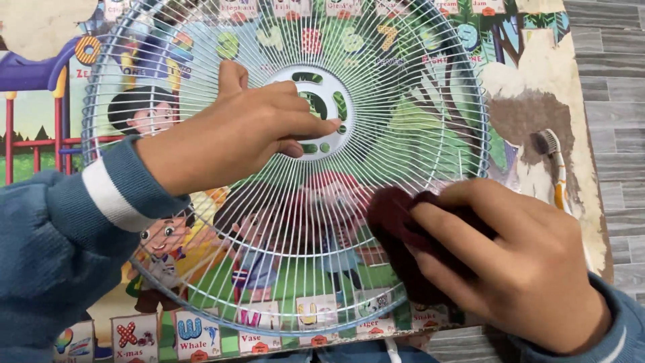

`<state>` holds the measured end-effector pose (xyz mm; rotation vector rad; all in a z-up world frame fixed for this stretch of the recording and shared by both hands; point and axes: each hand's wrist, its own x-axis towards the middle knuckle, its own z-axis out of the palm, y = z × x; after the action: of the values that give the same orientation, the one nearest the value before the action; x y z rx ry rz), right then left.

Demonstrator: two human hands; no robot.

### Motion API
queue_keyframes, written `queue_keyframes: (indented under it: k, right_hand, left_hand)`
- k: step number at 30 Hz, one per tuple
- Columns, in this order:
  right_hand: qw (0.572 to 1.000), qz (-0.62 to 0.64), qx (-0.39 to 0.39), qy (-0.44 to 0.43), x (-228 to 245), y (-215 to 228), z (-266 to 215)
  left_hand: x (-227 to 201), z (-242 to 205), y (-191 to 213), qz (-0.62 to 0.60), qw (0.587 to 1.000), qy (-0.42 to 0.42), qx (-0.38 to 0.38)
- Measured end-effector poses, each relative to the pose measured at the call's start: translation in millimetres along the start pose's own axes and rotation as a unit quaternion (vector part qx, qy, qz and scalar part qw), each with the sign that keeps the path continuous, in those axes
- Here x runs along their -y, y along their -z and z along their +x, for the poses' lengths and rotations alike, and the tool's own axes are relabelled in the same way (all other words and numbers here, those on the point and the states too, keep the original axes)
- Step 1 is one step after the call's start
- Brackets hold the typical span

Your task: Cleaning a metal fan grill using a cloth

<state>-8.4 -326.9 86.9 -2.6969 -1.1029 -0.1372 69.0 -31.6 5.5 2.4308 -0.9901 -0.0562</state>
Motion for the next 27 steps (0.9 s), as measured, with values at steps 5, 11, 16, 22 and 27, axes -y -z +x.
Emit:
queue_keyframes:
  k: [5, 11, 16, 22, 27]
  right_hand:
    - [0.997, -0.051, -0.033, 0.057, 11, -7, 31]
    - [0.978, -0.146, -0.085, 0.123, 16, -29, 72]
    - [0.978, -0.153, -0.048, 0.132, 19, -62, 87]
    - [0.984, -0.03, 0.026, 0.176, 38, -49, 72]
    - [0.955, 0.059, 0.094, 0.274, 61, -52, 29]
  left_hand:
    - [-1, 0, -2, -0.014, 1.0, 0.008, -0.018]
    - [6, -2, -3, -0.023, 0.999, -0.006, -0.024]
    - [8, -4, 2, -0.036, 0.995, -0.056, -0.076]
    - [12, -1, -2, -0.07, 0.996, -0.01, -0.063]
    - [14, -3, -4, -0.087, 0.994, 0.001, -0.062]
